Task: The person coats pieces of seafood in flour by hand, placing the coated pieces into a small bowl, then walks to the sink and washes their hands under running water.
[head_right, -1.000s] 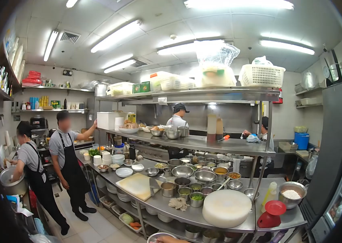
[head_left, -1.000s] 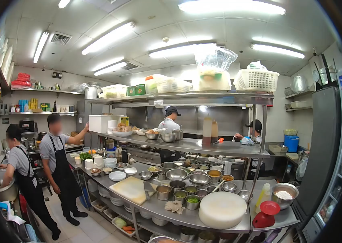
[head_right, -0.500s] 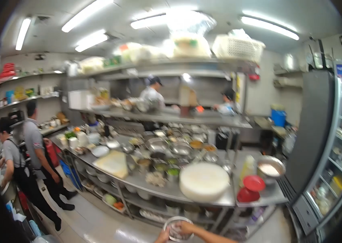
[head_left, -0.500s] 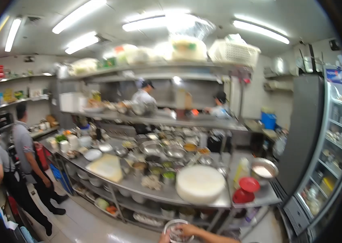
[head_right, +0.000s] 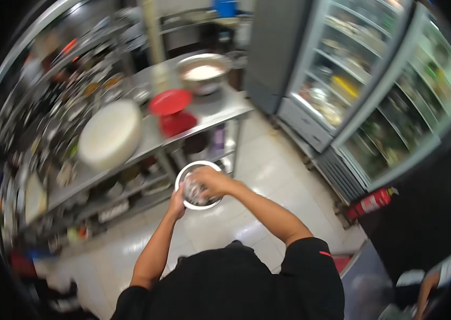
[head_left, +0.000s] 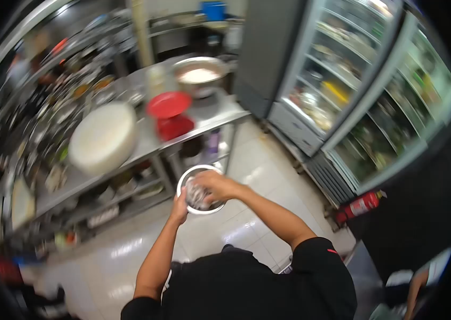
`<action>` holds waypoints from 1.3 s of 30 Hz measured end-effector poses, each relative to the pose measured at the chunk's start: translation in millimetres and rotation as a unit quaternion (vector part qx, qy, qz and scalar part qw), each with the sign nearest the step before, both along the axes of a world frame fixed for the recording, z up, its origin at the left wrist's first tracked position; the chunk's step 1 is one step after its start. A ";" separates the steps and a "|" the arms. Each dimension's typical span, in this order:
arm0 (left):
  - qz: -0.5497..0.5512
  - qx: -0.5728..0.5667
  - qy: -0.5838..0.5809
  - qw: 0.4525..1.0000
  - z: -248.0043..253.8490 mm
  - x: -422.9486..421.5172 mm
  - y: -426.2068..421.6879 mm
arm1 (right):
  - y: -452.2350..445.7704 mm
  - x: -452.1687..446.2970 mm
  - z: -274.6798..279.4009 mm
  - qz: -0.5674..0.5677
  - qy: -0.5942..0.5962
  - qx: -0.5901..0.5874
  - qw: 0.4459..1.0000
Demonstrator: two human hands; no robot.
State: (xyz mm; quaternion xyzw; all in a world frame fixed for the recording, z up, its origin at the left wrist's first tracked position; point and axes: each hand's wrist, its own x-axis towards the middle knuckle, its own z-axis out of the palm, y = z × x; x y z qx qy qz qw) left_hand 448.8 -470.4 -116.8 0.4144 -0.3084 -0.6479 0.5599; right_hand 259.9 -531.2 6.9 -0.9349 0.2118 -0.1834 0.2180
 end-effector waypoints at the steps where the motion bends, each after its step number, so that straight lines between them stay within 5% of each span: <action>1: -0.024 0.005 -0.002 1.000 8.3 -28.4 -13.1 | -5.5 -28.1 -3.4 -0.017 0.035 -0.055 0.998; 3: -0.120 0.010 0.030 0.992 24.1 -79.0 -37.3 | 8.1 -65.7 6.6 -0.129 0.104 -0.021 0.986; 5: -0.151 -0.002 0.070 0.986 20.8 -131.7 -53.4 | -2.3 -102.1 -25.6 -0.199 0.043 0.086 0.975; 14: -0.332 0.043 0.005 0.942 7.8 -318.1 -102.0 | 5.4 -279.3 -30.2 -0.539 0.090 0.036 0.837; 16: -0.354 0.055 -0.030 0.933 27.7 -352.3 -103.3 | 4.7 -311.3 -46.1 -0.540 -0.010 0.048 0.840; 17: -0.369 0.045 -0.040 0.927 25.5 -370.7 -110.5 | -7.8 -338.1 -73.7 -0.447 -0.053 -0.025 0.893; 18: -0.401 0.003 -0.032 0.916 27.0 -387.3 -115.0 | 1.6 -352.1 -53.5 -0.450 -0.093 0.072 0.885; 19: -0.425 0.005 -0.013 0.905 26.2 -401.8 -122.4 | 19.8 -357.9 -5.6 -0.516 0.076 0.081 0.850; 20: -0.447 -0.043 0.020 0.893 17.0 -423.4 -130.6 | 4.1 -376.9 -53.2 -0.594 0.062 -0.076 0.799; 21: -0.470 -0.038 0.045 0.881 40.4 -447.2 -119.6 | 28.5 -389.9 -30.6 -0.633 0.176 -0.044 0.752; 24: -0.461 -0.036 -0.065 0.884 33.0 -509.0 -118.3 | 36.6 -437.4 -59.7 -0.722 0.164 -0.139 0.658; 26: -0.486 -0.129 -0.097 0.859 -3.7 -557.6 -143.1 | 22.4 -479.0 -73.7 -0.751 -0.100 0.052 0.651; 27: -0.521 -0.194 -0.141 0.819 -10.7 -583.1 -156.4 | 21.5 -495.9 -71.8 -0.761 -0.100 0.053 0.639; 30: -0.553 -0.114 -0.120 0.816 -18.3 -629.3 -173.8 | 11.8 -541.9 -79.8 -0.817 -0.188 0.084 0.539; 31: -0.561 -0.076 -0.111 0.817 3.9 -641.1 -169.6 | 8.2 -554.2 -74.7 -0.821 -0.183 0.090 0.533; 33: -0.571 -0.001 -0.095 0.815 41.3 -664.6 -167.8 | 7.0 -580.2 -45.2 -0.729 -0.127 0.051 0.670; 34: -0.575 0.034 -0.090 0.813 47.8 -675.7 -175.5 | 2.9 -593.6 -28.7 -0.719 -0.092 0.063 0.686; 35: -0.579 0.037 -0.090 0.810 43.9 -690.3 -185.0 | -2.6 -600.3 -25.2 -0.722 -0.091 0.066 0.682; 37: -0.622 0.012 0.056 0.781 26.4 -727.1 -206.6 | -16.5 -612.1 -27.3 -0.808 -0.016 -0.045 0.587; 39: -0.623 -0.010 0.045 0.781 21.2 -759.6 -219.6 | -34.7 -626.7 -33.8 -0.852 0.039 -0.068 0.518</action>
